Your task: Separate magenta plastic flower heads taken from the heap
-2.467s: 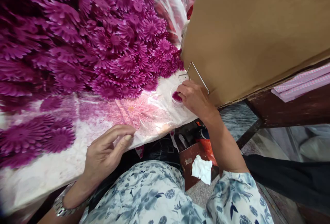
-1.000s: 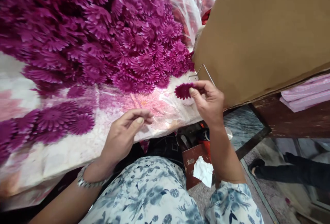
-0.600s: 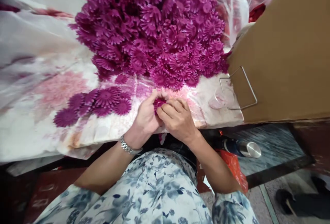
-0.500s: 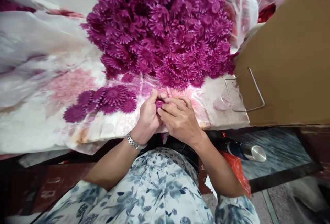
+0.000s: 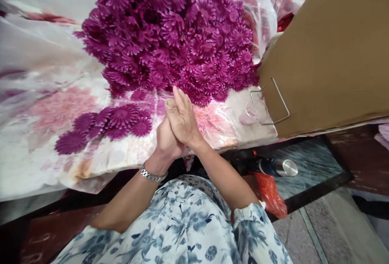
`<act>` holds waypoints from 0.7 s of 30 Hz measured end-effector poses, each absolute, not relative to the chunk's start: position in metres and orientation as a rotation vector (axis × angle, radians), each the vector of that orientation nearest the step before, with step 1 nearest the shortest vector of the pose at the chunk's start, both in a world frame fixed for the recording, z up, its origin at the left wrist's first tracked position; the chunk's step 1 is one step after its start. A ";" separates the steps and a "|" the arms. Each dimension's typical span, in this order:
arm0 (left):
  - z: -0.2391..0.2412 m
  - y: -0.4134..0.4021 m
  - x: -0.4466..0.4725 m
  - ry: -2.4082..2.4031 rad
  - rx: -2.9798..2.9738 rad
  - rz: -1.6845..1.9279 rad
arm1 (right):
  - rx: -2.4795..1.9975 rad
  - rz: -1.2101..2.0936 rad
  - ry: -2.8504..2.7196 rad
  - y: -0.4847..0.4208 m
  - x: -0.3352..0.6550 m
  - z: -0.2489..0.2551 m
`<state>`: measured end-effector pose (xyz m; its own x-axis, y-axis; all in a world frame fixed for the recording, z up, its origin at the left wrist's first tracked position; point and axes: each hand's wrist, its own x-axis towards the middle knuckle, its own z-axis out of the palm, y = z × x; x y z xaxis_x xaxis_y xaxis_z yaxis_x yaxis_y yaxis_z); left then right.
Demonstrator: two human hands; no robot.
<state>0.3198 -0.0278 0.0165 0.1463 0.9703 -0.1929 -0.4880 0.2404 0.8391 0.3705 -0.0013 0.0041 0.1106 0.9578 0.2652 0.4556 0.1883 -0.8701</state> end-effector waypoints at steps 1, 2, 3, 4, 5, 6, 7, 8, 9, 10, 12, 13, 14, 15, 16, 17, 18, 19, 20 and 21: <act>0.016 -0.028 0.318 0.833 0.704 1.169 | -1.410 0.680 -1.469 0.000 0.368 -0.001; 0.016 -0.028 0.315 0.810 0.723 1.171 | -1.400 0.700 -1.435 0.000 0.365 -0.004; 0.016 -0.027 0.312 0.785 0.754 1.184 | -1.389 0.715 -1.407 -0.001 0.362 -0.007; 0.015 -0.025 0.309 0.762 0.790 1.202 | -1.378 0.726 -1.388 -0.003 0.360 -0.008; 0.015 -0.022 0.306 0.741 0.831 1.220 | -1.367 0.737 -1.383 -0.005 0.358 -0.006; 0.015 -0.020 0.304 0.726 0.868 1.234 | -1.356 0.744 -1.393 -0.008 0.357 -0.004; 0.017 -0.019 0.303 0.724 0.905 1.239 | -1.344 0.750 -1.418 -0.012 0.355 0.001; 0.019 -0.019 0.304 0.740 0.935 1.243 | -1.328 0.754 -1.451 -0.016 0.353 0.006; 0.021 -0.020 0.306 0.766 0.958 1.248 | -1.306 0.758 -1.487 -0.022 0.351 0.012; 0.024 -0.024 0.309 0.808 0.976 1.259 | -1.280 0.760 -1.518 -0.028 0.349 0.017; 0.029 -0.033 0.317 0.894 0.988 1.313 | -1.221 0.766 -1.553 -0.040 0.343 0.025; 0.031 -0.039 0.322 0.969 0.996 1.353 | -1.195 0.778 -1.558 -0.046 0.340 0.027; 0.032 -0.043 0.325 1.032 1.011 1.354 | -1.181 0.787 -1.551 -0.049 0.337 0.027; 0.032 -0.045 0.328 1.088 1.030 1.335 | -1.179 0.796 -1.538 -0.051 0.336 0.026; 0.030 -0.045 0.330 1.130 1.042 1.317 | -1.183 0.804 -1.519 -0.051 0.336 0.024; 0.028 -0.043 0.330 1.144 1.045 1.290 | -1.197 0.803 -1.492 -0.047 0.338 0.022; 0.024 -0.039 0.328 1.130 1.033 1.303 | -1.209 0.814 -1.456 -0.042 0.340 0.019; 0.021 -0.034 0.325 1.073 1.002 1.323 | -1.209 0.836 -1.427 -0.034 0.344 0.016; 0.018 -0.029 0.322 0.977 0.968 1.281 | -1.220 0.871 -1.397 -0.025 0.348 0.013; 0.015 -0.025 0.317 0.857 0.945 1.187 | -1.240 0.936 -1.347 -0.017 0.351 0.011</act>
<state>0.3170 -0.0250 0.0152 0.1735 0.9834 -0.0522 -0.3590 0.1126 0.9265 0.3513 -0.0169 0.0110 0.0668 0.9820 0.1765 0.1767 0.1624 -0.9708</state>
